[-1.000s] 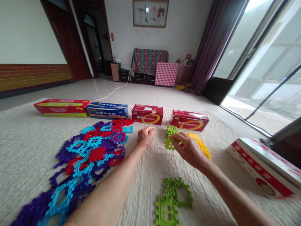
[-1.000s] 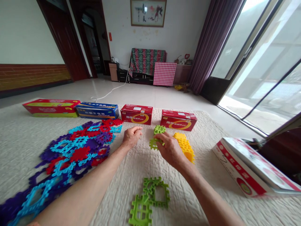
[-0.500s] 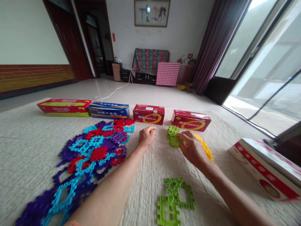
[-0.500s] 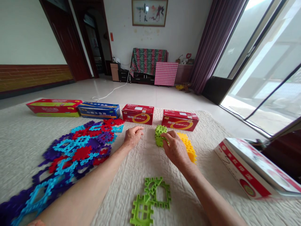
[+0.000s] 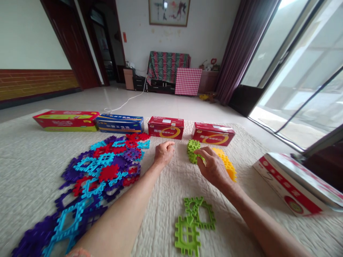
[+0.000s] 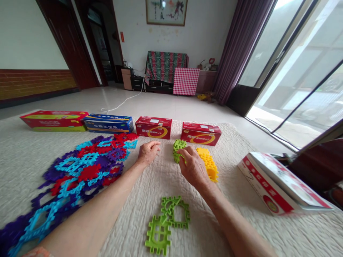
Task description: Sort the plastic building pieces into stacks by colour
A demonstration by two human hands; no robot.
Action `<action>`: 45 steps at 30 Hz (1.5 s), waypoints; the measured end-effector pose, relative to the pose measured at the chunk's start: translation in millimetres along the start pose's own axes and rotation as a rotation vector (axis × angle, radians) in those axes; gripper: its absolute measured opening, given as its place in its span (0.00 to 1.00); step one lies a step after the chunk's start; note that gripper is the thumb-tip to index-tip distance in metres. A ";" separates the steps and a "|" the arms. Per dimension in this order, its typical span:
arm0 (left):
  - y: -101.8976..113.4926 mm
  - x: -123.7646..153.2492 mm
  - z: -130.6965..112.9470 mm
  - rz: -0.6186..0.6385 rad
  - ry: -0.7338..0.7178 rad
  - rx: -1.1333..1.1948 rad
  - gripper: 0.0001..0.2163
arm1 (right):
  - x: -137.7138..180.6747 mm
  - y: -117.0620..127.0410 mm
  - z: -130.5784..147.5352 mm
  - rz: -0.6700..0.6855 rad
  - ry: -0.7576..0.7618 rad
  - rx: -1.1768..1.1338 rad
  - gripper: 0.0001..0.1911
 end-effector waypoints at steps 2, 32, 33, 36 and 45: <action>0.7 1.5 -2.1 0.007 0.004 -0.005 0.15 | 2.3 -1.8 1.4 0.007 -0.015 -0.022 0.13; -17.1 66.3 -28.0 0.089 -0.248 -0.510 0.15 | 87.2 -0.7 41.4 0.346 -0.023 -0.658 0.22; -17.2 64.1 -27.7 0.093 -0.237 -0.514 0.15 | 87.1 -0.6 40.6 0.358 -0.033 -0.658 0.23; -17.3 60.5 -27.3 0.116 -0.220 -0.516 0.15 | 86.9 0.5 39.5 0.396 -0.024 -0.610 0.25; -18.8 61.9 -26.1 0.108 -0.233 -0.528 0.14 | 85.3 1.5 30.4 0.263 0.054 -0.249 0.20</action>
Point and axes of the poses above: each hand's wrist, its own x-axis away from the middle knuckle, its own y-axis out of the back of the hand, z = x × y, the point moved 6 cm from there along -x, towards the middle knuckle, and after that the axes turned 12 degrees about z, right-handed, at the moved point
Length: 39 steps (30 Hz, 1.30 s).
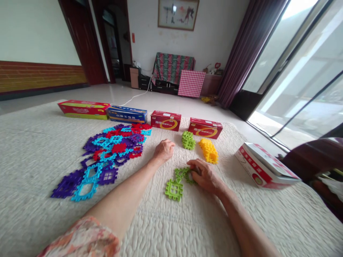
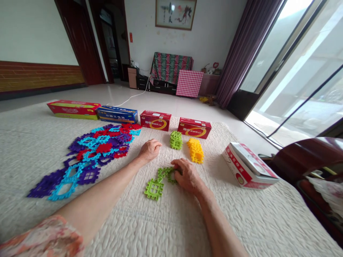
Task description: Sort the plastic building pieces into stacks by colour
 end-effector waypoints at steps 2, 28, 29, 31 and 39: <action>-0.4 -0.3 0.2 -0.004 -0.005 0.001 0.14 | 1.9 2.9 -7.3 -0.061 -0.029 0.017 0.19; 0.1 -1.7 0.6 -0.020 -0.001 0.027 0.14 | 2.5 4.5 -9.6 -0.153 -0.170 0.238 0.16; 0.1 -1.7 0.5 -0.020 -0.001 0.027 0.14 | 2.2 3.3 -10.1 -0.139 -0.183 0.257 0.14; 0.0 -1.5 0.3 -0.017 0.002 0.026 0.14 | 2.5 2.0 -11.4 -0.117 -0.207 0.278 0.13; 2.5 0.6 -2.9 -0.037 -0.005 0.042 0.14 | -18.8 14.8 -8.5 -0.292 -0.056 0.289 0.24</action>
Point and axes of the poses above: each hand's wrist, its own x-axis away from the middle knuckle, its own y-axis out of the back of the hand, z = x × y, the point moved 6 cm from there along -x, towards the middle knuckle, and after that the axes turned 12 degrees about z, right-handed, at the moved point
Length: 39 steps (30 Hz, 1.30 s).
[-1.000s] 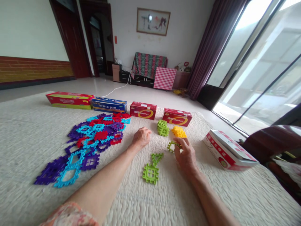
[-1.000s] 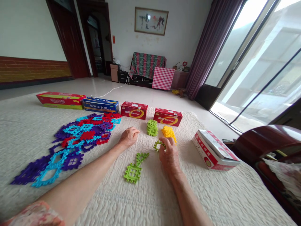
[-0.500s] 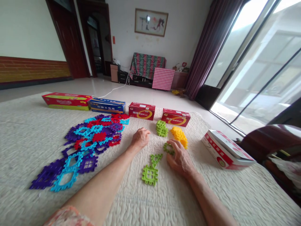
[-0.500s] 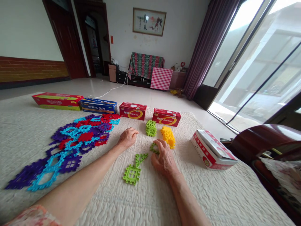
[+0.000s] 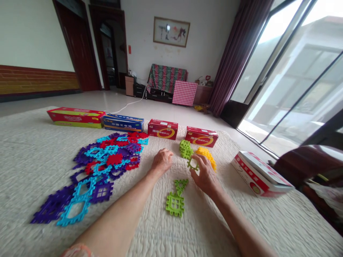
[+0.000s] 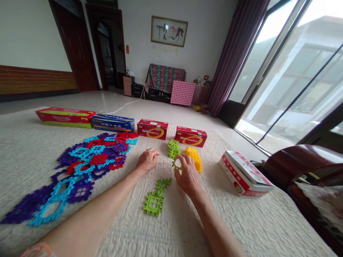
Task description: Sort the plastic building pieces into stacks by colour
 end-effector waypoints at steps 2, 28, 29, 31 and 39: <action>-0.4 -0.3 -0.2 0.008 -0.006 0.001 0.14 | -14.4 -4.4 -3.3 -0.026 0.012 0.015 0.26; -7.1 -2.2 0.5 -0.009 -0.085 0.090 0.23 | -35.1 -33.3 -26.0 -0.160 -0.081 -0.088 0.32; -8.4 -2.7 0.0 -0.011 -0.075 0.115 0.25 | -35.1 -33.5 -26.0 -0.171 -0.088 -0.096 0.33; -12.9 -5.7 -2.3 -0.006 -0.048 0.136 0.27 | -35.3 -34.9 -26.6 -0.171 -0.109 -0.107 0.35; -33.1 -43.9 -16.1 0.094 -0.006 -0.002 0.36 | -35.0 -40.1 -29.1 -0.123 -0.181 -0.120 0.38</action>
Point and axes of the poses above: each hand's wrist, its own x-axis away from the middle knuckle, its own y-axis out of the back of the hand, z = x × y, the point moved 6 cm from there along -x, towards the middle knuckle, and after that the axes turned 12 degrees about z, right-handed, at the moved point
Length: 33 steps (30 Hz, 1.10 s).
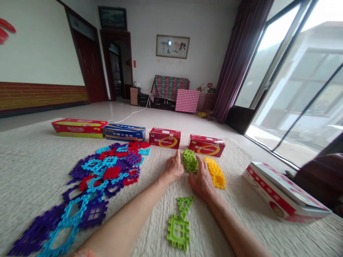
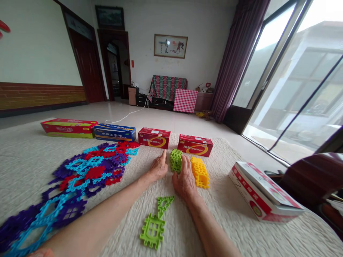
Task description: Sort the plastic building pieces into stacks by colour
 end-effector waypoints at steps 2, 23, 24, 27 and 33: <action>-1.9 -8.3 -0.5 0.024 -0.009 -0.007 0.38 | 0.4 -1.1 -0.9 0.008 -0.012 0.005 0.39; -7.6 -13.8 -1.9 0.128 0.000 0.077 0.35 | -1.8 -6.6 -10.4 0.031 -0.020 0.007 0.40; -7.1 -13.4 -2.7 0.129 0.000 0.067 0.35 | -1.9 -7.3 -11.0 0.035 -0.012 0.003 0.40; -6.3 -12.6 -4.4 0.130 -0.001 0.042 0.34 | -1.7 -8.8 -12.6 0.040 0.010 0.003 0.40; -6.4 -12.1 -3.6 0.109 -0.004 0.041 0.35 | -1.8 -10.0 -13.8 0.026 0.043 -0.011 0.40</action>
Point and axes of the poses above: each hand's wrist, its own x-axis away from the middle knuckle, its own y-axis out of the back of the hand, z = x × y, the point moved 6 cm from there along -x, towards the middle knuckle, and after that the axes turned 12 degrees about z, right-handed, at the moved point
